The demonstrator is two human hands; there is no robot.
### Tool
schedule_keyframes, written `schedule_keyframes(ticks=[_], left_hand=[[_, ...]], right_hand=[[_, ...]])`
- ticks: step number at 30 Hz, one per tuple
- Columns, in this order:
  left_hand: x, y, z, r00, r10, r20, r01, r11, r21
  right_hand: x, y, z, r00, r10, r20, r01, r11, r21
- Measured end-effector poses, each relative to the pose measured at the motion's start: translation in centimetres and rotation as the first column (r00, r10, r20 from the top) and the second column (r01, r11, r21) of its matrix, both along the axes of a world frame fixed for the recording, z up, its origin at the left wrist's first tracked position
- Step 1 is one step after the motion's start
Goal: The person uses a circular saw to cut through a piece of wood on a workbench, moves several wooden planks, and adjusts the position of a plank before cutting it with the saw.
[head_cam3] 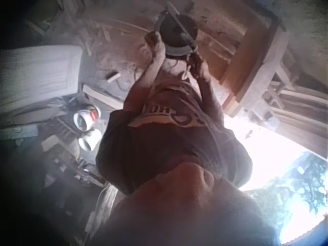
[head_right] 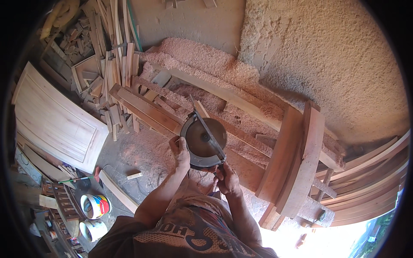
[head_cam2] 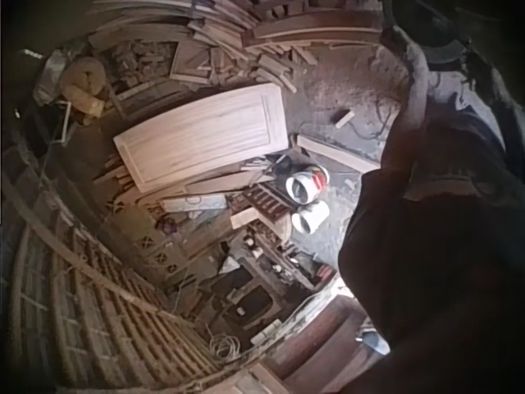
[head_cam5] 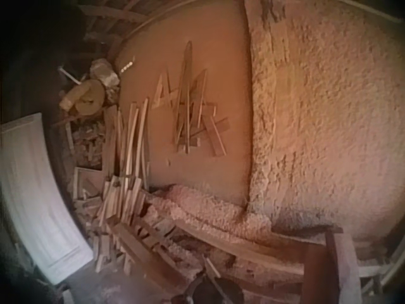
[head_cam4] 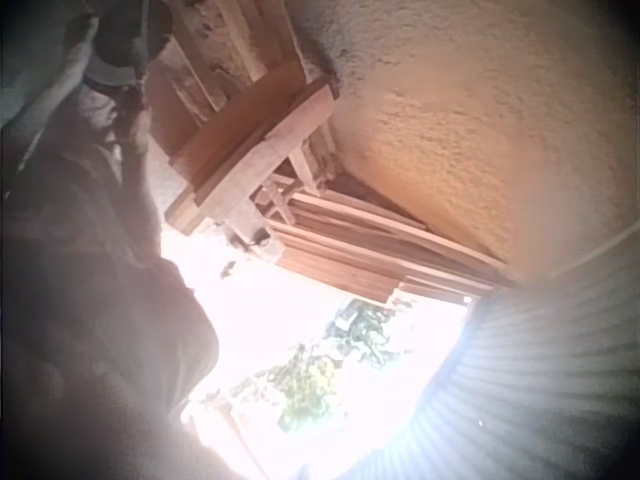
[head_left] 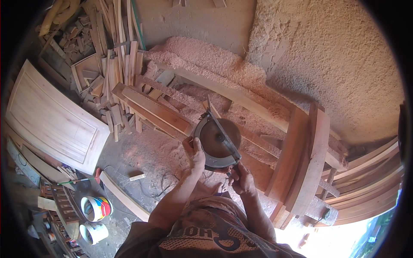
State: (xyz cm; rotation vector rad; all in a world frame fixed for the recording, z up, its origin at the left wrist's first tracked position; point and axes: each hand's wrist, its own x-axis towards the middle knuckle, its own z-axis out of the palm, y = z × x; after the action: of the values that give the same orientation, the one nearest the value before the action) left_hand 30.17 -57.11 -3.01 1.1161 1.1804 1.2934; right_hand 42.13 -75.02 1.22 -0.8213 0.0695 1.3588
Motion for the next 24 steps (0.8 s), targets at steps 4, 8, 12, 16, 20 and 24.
schedule_keyframes(ticks=[4, 8, 12, 16, 20, 24], left_hand=[[0.0, 0.2, -0.3, 1.0, 0.002, 0.019, -0.001, 1.0, -0.005], [-0.1, 0.0, -0.3, 1.0, -0.008, 0.027, 0.007, 1.0, 0.011], [-0.1, 0.1, 0.5, 0.998, -0.022, -0.065, 0.024, 0.999, 0.038], [-0.5, 1.2, -1.1, 0.99, -0.038, -0.135, 0.046, 0.997, 0.057], [-1.6, 1.5, -0.8, 0.979, -0.203, 0.014, 0.204, 0.977, -0.056], [-1.7, 3.0, 3.3, 0.923, -0.385, -0.019, 0.376, 0.911, -0.167]], right_hand=[[0.1, -0.1, -0.3, 1.0, 0.025, -0.01, -0.024, 0.998, 0.056], [-0.6, -0.4, -0.2, 0.997, 0.025, -0.067, -0.019, 0.996, 0.089], [-2.5, -1.5, -0.3, 0.765, 0.212, 0.609, -0.194, 0.976, -0.095], [-4.2, -0.3, 0.2, -0.302, 0.056, 0.952, -0.312, 0.938, -0.154], [-4.3, 2.7, -0.7, -0.626, 0.058, 0.778, -0.294, 0.907, -0.303], [-4.1, 5.9, -5.5, -0.664, -0.051, 0.746, -0.275, 0.945, -0.179]])
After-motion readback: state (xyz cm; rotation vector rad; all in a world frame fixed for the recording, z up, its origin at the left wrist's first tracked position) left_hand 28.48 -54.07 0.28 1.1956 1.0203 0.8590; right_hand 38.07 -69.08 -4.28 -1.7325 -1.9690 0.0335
